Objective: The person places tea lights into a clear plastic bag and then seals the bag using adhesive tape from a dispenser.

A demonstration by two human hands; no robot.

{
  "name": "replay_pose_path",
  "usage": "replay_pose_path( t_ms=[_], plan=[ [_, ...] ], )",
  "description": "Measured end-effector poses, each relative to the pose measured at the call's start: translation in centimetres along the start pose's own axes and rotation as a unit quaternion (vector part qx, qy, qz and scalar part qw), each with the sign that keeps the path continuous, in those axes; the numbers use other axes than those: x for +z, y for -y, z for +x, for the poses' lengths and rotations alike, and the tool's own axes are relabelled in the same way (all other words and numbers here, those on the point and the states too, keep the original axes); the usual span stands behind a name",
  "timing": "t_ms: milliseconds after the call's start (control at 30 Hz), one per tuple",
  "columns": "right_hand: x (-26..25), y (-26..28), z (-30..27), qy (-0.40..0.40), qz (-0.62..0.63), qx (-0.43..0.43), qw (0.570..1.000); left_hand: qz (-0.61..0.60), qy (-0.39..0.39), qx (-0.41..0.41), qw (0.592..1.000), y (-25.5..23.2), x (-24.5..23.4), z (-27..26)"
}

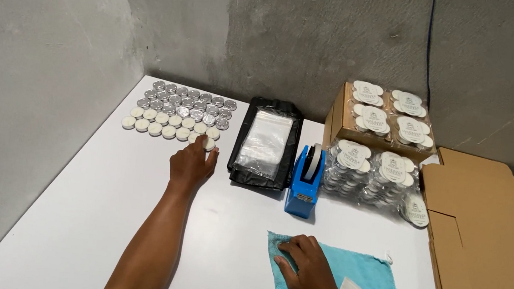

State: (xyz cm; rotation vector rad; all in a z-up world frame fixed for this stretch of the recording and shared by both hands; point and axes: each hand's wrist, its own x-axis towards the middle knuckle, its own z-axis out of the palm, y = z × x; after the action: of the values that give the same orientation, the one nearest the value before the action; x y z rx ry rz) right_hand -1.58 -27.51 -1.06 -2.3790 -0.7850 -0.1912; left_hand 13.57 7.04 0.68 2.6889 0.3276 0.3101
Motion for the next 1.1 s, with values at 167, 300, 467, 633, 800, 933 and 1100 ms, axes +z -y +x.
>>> replay_pose_path(
  t_ms=[167,300,467,633,800,933,1100],
  plan=[
    [0.4,-0.2,-0.2,-0.023,0.023,-0.012,0.999,0.01,-0.027,0.027,0.999,1.0,1.3,0.0],
    [0.1,0.0,0.0,-0.013,0.014,-0.005,1.0,0.006,-0.01,0.021,1.0,0.6,0.9,0.0],
    [0.3,-0.3,-0.2,-0.026,0.018,-0.019,0.999,-0.012,-0.015,0.017,1.0,0.5,0.7,-0.5],
    [0.5,-0.6,-0.4,-0.046,0.018,0.003,0.999,-0.053,0.003,-0.019,0.998,-0.1,-0.1,-2.1],
    [0.9,-1.3,-0.4,-0.057,-0.009,0.045,0.997,-0.073,-0.028,0.018,0.997,0.4,0.6,-2.9],
    [1.0,-1.8,-0.4,-0.058,-0.025,0.071,0.995,-0.062,-0.08,0.065,0.993,2.6,3.7,-2.9],
    [0.3,-1.1,0.4,-0.044,-0.017,0.13,0.99,-0.111,-0.036,0.119,0.986,2.4,4.5,-5.4]
  ],
)
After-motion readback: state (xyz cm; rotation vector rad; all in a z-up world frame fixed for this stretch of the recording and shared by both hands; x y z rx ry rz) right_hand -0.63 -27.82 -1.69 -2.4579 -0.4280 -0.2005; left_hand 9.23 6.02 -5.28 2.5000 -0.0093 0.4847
